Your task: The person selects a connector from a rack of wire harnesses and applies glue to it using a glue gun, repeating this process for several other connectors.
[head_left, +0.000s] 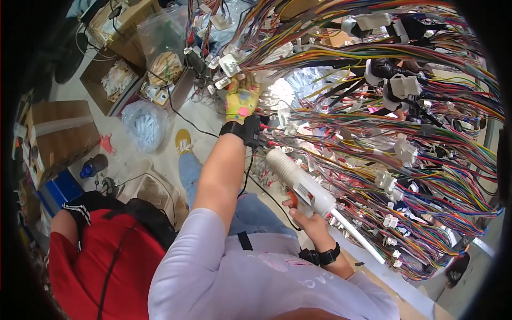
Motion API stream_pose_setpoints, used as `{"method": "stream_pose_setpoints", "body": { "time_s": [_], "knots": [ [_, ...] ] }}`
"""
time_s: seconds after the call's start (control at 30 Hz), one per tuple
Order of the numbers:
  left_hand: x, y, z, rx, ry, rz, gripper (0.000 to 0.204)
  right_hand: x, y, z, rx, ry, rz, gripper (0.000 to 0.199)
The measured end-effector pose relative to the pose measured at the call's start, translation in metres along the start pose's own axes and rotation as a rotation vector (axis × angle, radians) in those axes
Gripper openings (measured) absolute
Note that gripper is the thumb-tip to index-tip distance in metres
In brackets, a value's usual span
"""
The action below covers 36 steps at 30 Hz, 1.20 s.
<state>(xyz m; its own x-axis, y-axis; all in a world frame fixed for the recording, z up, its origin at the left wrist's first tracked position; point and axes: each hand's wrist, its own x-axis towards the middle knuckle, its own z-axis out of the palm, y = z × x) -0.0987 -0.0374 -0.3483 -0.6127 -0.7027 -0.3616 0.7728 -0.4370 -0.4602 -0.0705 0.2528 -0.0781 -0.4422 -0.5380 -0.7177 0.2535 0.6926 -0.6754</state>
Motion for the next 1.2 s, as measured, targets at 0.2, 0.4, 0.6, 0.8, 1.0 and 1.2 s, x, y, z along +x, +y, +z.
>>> {"method": "stream_pose_setpoints", "body": {
  "time_s": [0.2,0.4,0.6,0.8,1.0,1.2],
  "knots": [
    [-0.012,0.007,-0.006,0.227,0.170,-0.019,0.026,0.001,-0.002,0.000,-0.007,-0.010,-0.045,0.040],
    [-0.084,0.018,0.013,0.693,0.302,-0.270,0.020,0.004,0.016,-0.006,0.031,-0.028,-0.089,0.042],
    [-0.152,0.025,0.056,0.987,0.304,-0.356,0.032,0.009,0.022,-0.004,0.047,-0.067,-0.110,0.057],
    [-0.175,0.023,0.065,1.091,0.150,-0.472,0.044,0.007,0.023,0.004,0.131,-0.021,-0.208,0.040],
    [-0.184,0.021,0.064,1.073,0.075,-0.512,0.048,0.007,0.024,0.004,0.102,-0.013,-0.185,0.038],
    [-0.182,0.023,0.051,1.125,0.152,-0.450,0.045,0.009,0.023,0.003,0.092,-0.069,-0.142,0.057]
  ]
}}
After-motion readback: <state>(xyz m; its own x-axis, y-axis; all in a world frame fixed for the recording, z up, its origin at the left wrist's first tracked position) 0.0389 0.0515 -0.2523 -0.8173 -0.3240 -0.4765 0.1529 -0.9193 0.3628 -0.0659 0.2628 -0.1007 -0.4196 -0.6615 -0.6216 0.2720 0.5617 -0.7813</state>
